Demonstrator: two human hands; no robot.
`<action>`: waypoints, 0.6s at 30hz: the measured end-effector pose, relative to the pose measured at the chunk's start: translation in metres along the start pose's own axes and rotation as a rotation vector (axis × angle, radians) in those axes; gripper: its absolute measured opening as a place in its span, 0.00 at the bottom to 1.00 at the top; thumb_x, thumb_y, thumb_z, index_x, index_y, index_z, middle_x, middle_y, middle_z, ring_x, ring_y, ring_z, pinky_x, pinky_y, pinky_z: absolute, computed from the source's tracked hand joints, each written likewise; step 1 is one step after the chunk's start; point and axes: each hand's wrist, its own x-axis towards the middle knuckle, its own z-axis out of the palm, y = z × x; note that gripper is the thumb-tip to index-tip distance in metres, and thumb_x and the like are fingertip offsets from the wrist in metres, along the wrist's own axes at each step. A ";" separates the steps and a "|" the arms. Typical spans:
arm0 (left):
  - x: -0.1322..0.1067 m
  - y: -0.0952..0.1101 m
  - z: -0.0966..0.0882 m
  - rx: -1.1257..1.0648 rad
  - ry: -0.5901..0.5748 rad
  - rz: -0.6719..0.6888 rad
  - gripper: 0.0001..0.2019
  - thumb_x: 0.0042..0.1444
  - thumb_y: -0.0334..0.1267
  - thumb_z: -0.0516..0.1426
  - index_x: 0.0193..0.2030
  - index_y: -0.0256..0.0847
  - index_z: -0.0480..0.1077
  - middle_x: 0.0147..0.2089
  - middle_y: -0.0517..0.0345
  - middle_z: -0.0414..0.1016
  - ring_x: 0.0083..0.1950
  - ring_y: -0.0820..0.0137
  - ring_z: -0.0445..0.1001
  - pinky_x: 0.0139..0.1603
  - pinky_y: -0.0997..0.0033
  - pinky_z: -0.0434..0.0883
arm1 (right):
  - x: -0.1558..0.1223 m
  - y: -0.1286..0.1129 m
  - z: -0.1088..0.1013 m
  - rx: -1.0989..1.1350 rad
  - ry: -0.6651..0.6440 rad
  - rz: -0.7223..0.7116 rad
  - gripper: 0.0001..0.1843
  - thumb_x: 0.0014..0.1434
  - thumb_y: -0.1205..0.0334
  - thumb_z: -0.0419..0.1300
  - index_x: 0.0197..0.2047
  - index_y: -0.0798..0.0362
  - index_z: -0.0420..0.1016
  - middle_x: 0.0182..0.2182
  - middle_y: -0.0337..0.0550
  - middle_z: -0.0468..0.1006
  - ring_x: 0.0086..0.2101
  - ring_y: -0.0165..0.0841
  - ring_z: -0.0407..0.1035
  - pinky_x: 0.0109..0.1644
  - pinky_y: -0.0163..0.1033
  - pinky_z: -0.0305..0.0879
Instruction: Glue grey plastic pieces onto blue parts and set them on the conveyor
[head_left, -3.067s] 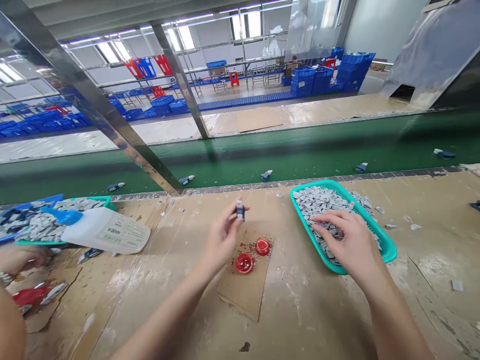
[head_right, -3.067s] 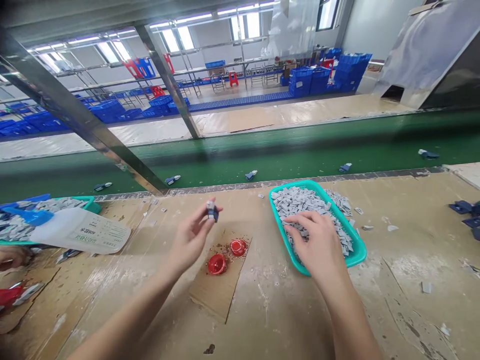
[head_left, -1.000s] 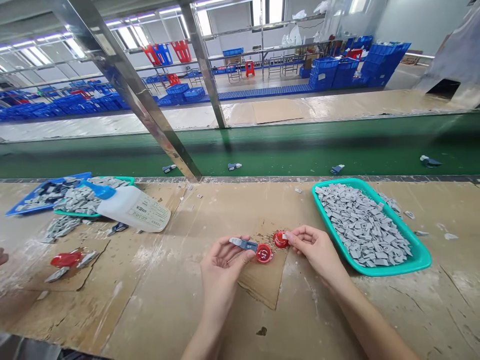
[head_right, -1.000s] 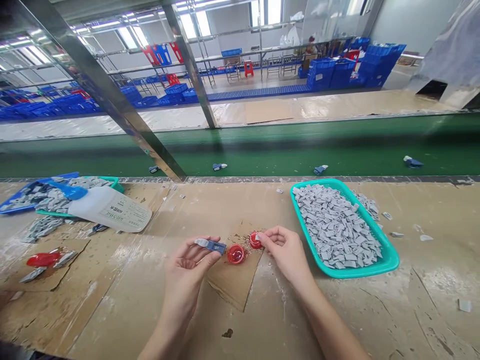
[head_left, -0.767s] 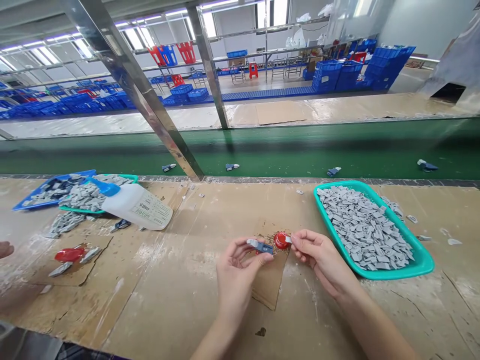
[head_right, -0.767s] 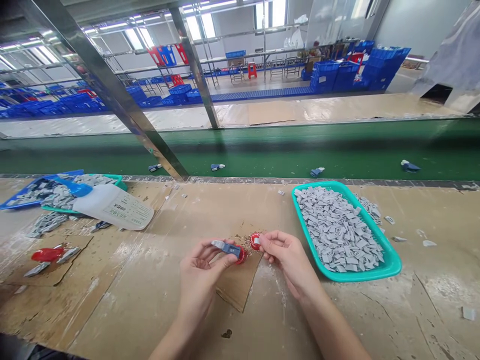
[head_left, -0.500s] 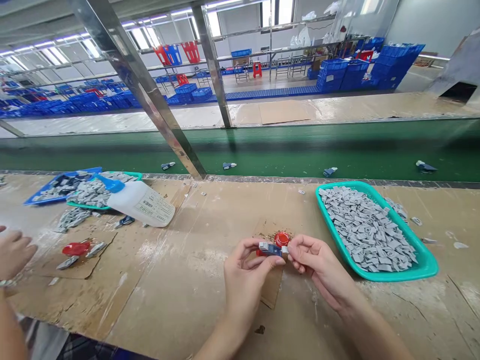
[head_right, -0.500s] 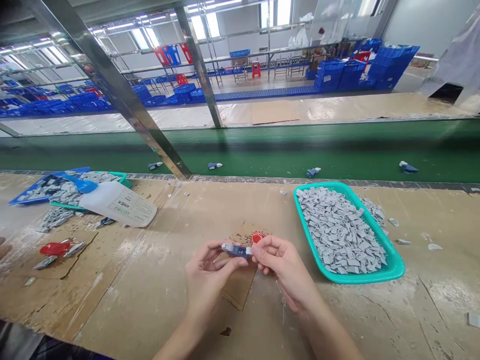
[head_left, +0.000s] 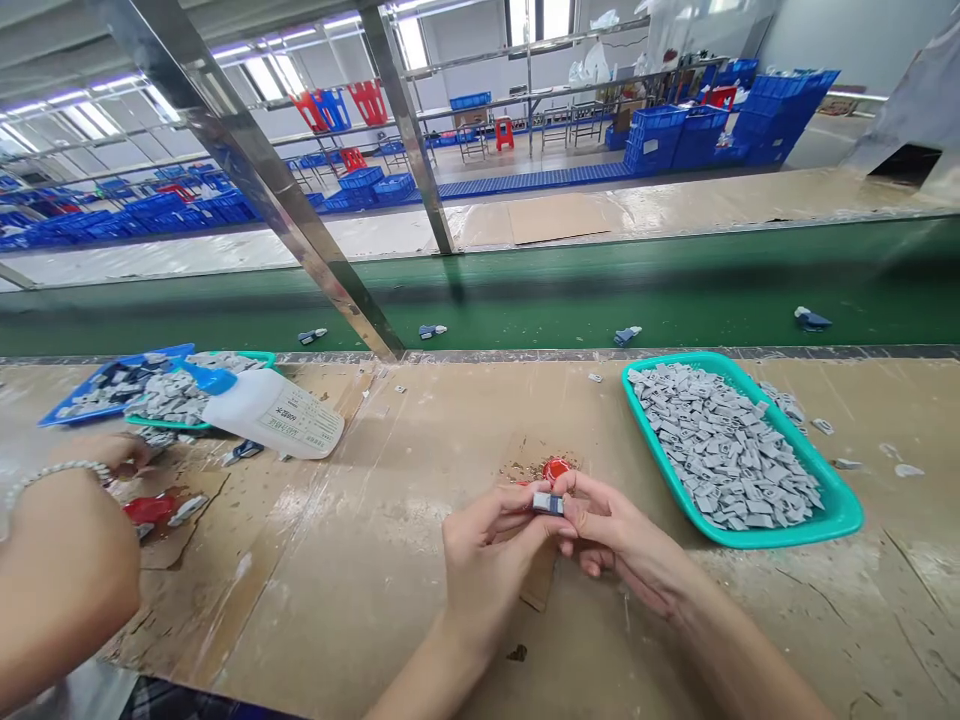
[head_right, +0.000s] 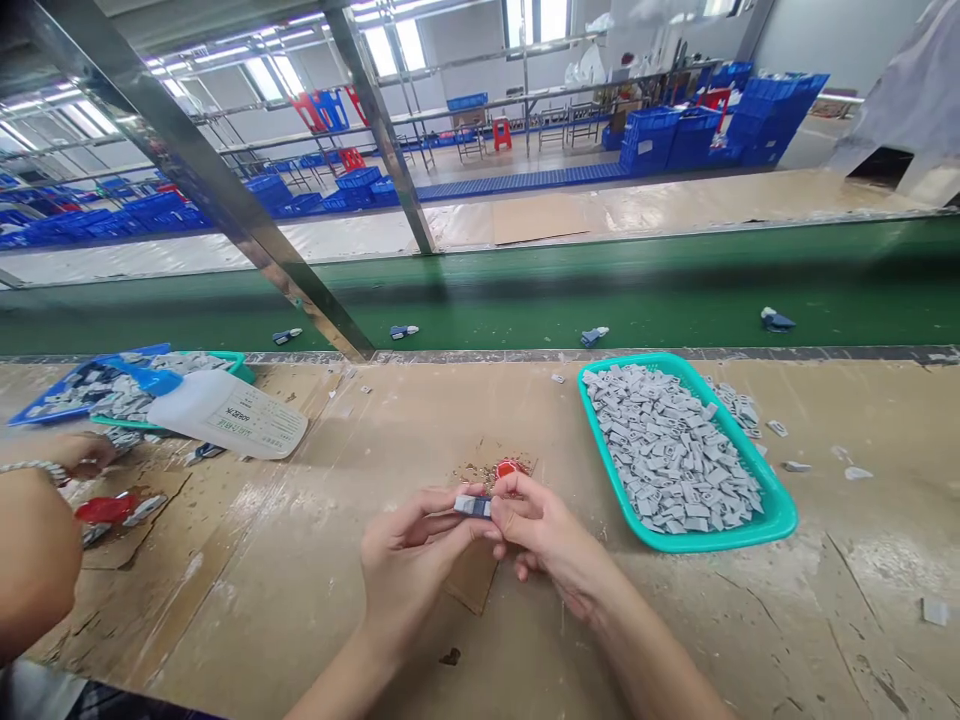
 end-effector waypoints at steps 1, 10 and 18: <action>0.001 0.001 0.000 -0.001 -0.021 0.013 0.08 0.45 0.28 0.66 0.31 0.45 0.77 0.37 0.59 0.81 0.35 0.65 0.81 0.38 0.67 0.81 | 0.000 0.000 0.001 0.004 -0.020 -0.005 0.21 0.52 0.44 0.64 0.38 0.50 0.63 0.27 0.34 0.69 0.26 0.27 0.61 0.21 0.27 0.51; 0.040 0.002 -0.004 0.049 -0.265 -0.066 0.17 0.51 0.33 0.63 0.50 0.44 0.73 0.48 0.55 0.79 0.48 0.65 0.78 0.53 0.66 0.75 | -0.016 -0.028 -0.024 -0.491 0.354 -0.312 0.14 0.60 0.49 0.57 0.41 0.50 0.72 0.36 0.43 0.77 0.34 0.35 0.69 0.34 0.38 0.64; 0.167 -0.030 -0.004 0.525 -0.256 0.281 0.18 0.59 0.29 0.49 0.55 0.39 0.67 0.50 0.49 0.76 0.50 0.65 0.74 0.55 0.64 0.68 | -0.011 -0.033 -0.093 -1.418 1.017 -0.524 0.10 0.57 0.63 0.61 0.42 0.50 0.79 0.37 0.47 0.75 0.41 0.46 0.61 0.44 0.48 0.63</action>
